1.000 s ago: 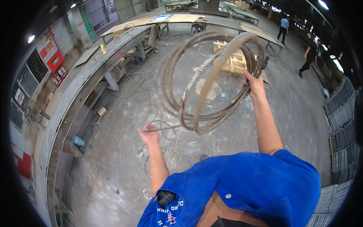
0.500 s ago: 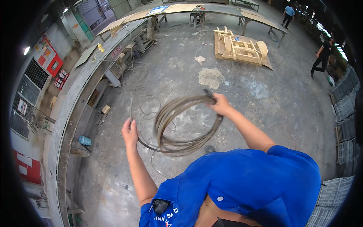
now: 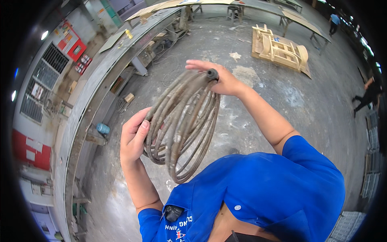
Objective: The person coils a long gray cable by hand in a workshop. They gather the cable into loops, walk to a workbench, and place the coiled cable on the surface.
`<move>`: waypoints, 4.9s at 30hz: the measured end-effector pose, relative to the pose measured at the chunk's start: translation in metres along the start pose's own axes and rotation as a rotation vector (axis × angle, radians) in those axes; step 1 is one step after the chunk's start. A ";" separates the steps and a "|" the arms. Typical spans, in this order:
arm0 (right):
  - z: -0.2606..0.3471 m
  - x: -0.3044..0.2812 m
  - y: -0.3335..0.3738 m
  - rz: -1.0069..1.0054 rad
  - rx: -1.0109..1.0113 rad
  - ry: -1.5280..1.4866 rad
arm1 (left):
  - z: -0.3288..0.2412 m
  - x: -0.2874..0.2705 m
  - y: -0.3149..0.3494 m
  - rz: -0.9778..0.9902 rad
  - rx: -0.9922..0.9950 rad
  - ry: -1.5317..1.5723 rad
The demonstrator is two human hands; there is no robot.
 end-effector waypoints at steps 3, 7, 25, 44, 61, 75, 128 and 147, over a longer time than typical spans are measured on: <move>0.006 0.024 -0.010 0.207 -0.057 0.186 | 0.004 -0.007 0.009 0.068 -0.096 0.070; 0.007 0.020 -0.029 0.125 0.024 0.449 | 0.011 -0.037 0.011 0.042 -0.067 0.066; 0.053 -0.156 -0.009 -0.531 0.255 -0.519 | 0.259 0.109 -0.071 -0.177 -0.013 -0.554; 0.022 -0.484 0.130 -0.765 0.006 -0.675 | 0.442 0.231 -0.289 -0.180 -0.490 -0.863; -0.321 -0.594 0.238 -1.468 0.399 0.065 | 0.601 0.133 -0.183 -0.210 -0.949 0.134; -0.607 -0.378 -0.067 -0.744 1.007 -0.008 | 0.515 0.240 -0.596 -0.275 -0.763 1.222; -0.716 -0.774 -0.238 -0.785 0.559 0.063 | 0.488 -0.165 -0.682 -0.860 -0.055 0.369; -0.664 -0.626 -0.337 -0.043 0.467 0.365 | 0.358 -0.030 -0.781 -0.738 -0.126 -0.026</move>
Point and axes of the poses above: each hand's wrist, its own y-axis away from the middle knuckle, its own x-axis out of the palm, z = x × y, the point moved 10 cm from there along -y, towards the middle knuckle, and after that the axes turned 1 degree about x, right-handed, at the moved point
